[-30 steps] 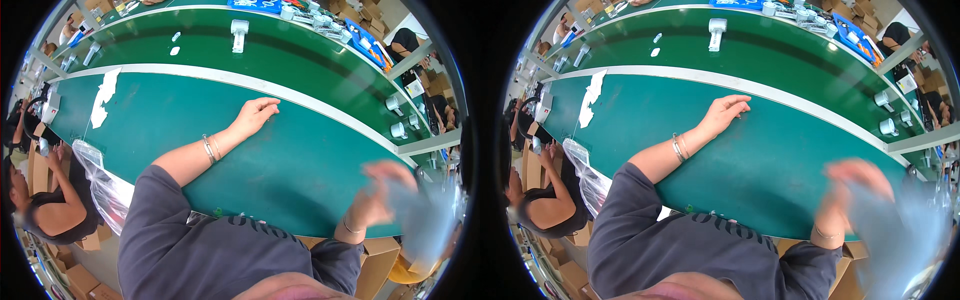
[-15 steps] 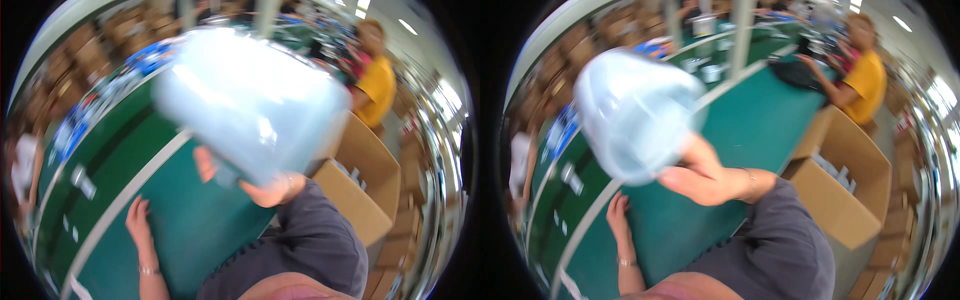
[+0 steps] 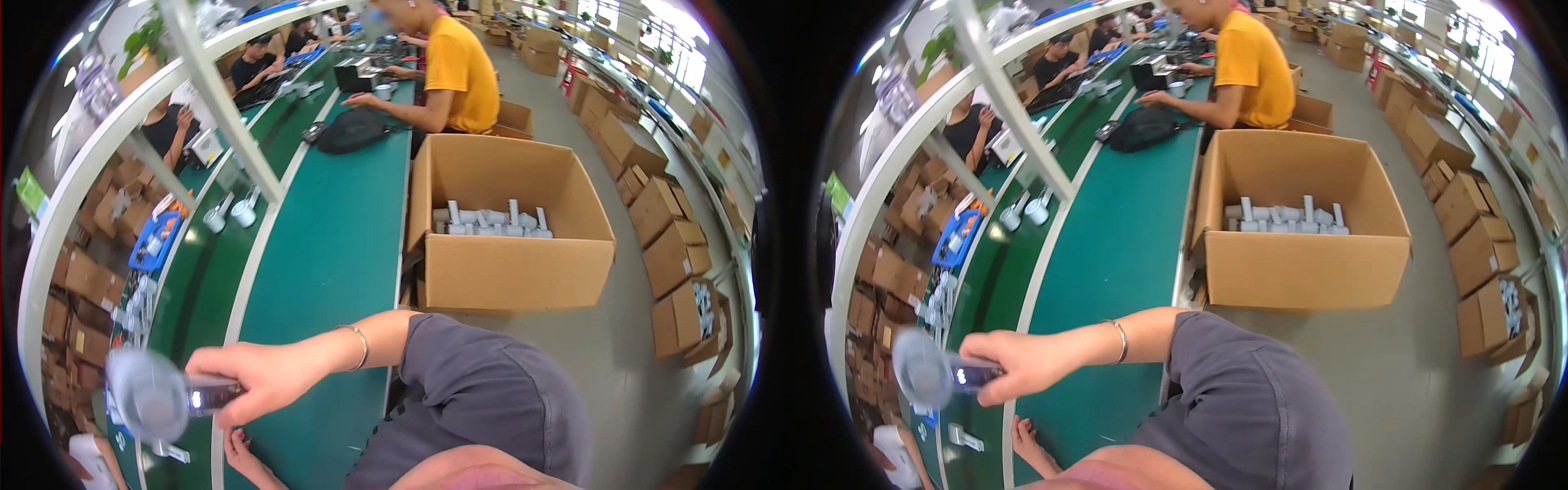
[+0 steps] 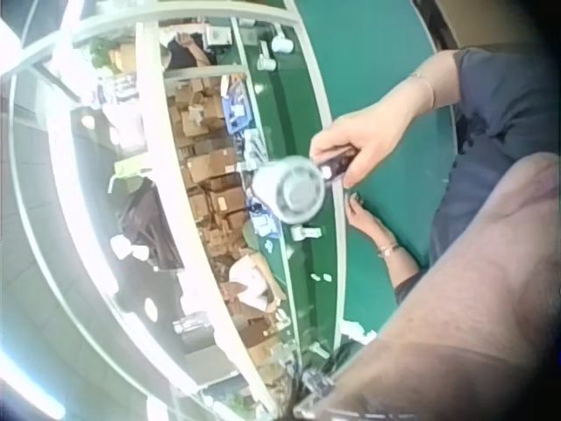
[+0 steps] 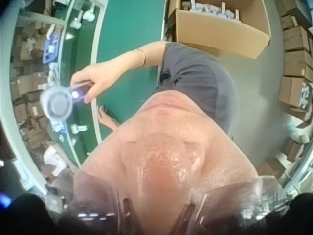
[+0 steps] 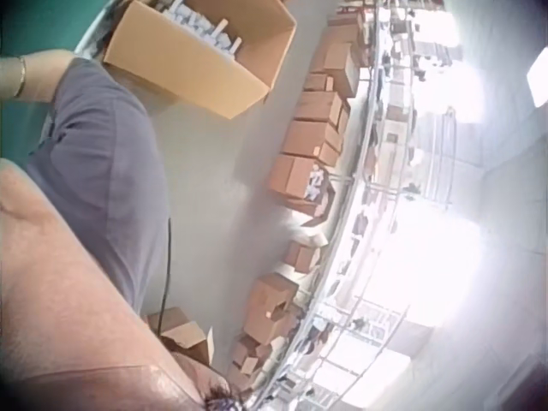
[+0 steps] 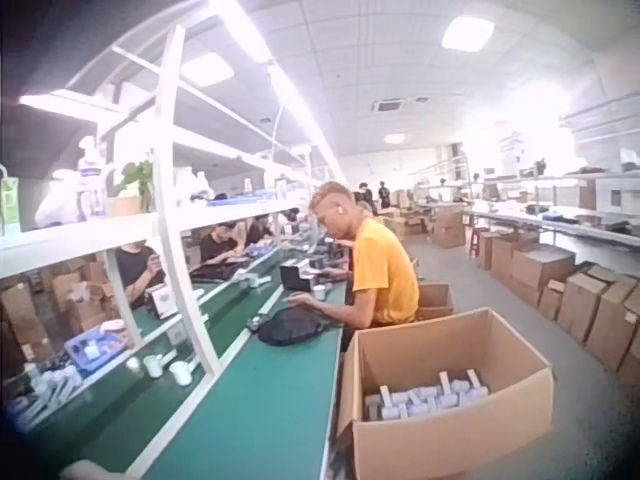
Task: The person tests handheld fans on a conveyor table by turning them on to check their airflow and displays, places units into a cardboard box, and picks up more fans along the line.
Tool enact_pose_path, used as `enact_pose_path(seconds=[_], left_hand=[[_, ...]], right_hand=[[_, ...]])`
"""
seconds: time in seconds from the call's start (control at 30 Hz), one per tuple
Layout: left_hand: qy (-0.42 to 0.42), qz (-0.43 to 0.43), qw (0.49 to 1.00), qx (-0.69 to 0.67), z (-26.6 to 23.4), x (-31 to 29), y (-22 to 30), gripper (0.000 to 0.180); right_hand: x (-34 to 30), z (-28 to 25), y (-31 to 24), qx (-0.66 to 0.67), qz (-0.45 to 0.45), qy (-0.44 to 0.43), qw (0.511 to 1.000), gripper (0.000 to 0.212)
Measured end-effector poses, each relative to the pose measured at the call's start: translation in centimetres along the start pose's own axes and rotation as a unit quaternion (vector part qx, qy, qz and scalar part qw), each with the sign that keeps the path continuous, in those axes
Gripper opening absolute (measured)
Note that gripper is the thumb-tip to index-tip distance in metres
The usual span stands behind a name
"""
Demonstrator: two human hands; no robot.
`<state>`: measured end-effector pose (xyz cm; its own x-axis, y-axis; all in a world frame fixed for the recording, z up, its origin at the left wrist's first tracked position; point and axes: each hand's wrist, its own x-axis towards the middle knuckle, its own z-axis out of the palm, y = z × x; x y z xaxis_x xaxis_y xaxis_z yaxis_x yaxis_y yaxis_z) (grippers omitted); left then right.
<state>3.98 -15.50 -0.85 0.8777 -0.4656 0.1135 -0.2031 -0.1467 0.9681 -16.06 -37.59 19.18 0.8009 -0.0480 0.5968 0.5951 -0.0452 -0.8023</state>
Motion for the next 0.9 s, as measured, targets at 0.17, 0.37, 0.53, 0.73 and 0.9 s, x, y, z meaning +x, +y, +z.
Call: enact_pose_path(seconds=[0.17, 0.37, 0.53, 0.73, 0.9], left_hand=[[-0.016, 0.036, 0.999, 0.018, 0.1, 0.4, -0.1, 0.03], [-0.016, 0.082, 0.993, 0.082, -0.8, 1.2, -1.5, 0.03], [-0.008, 0.065, 0.995, 0.071, -0.3, 2.0, -3.2, 0.031], [0.002, 0.092, 0.987, 0.132, -0.1, 1.0, -2.5, 0.031], [-0.008, 0.043, 0.998, 0.051, 0.1, 0.1, -1.4, 0.027]], right_hand=[[-6.1, -0.7, 1.5, -0.102, 0.124, -0.039, 0.986, 0.043], [-14.8, -4.2, 5.1, -0.209, 0.472, -0.126, 0.847, 0.036], [-17.1, -5.3, 6.2, -0.258, 0.461, -0.06, 0.847, 0.041], [-12.8, -5.8, 1.5, -0.105, 0.226, 0.108, 0.962, 0.034], [-10.2, -6.7, -5.5, 0.296, -0.172, 0.113, 0.933, 0.046]])
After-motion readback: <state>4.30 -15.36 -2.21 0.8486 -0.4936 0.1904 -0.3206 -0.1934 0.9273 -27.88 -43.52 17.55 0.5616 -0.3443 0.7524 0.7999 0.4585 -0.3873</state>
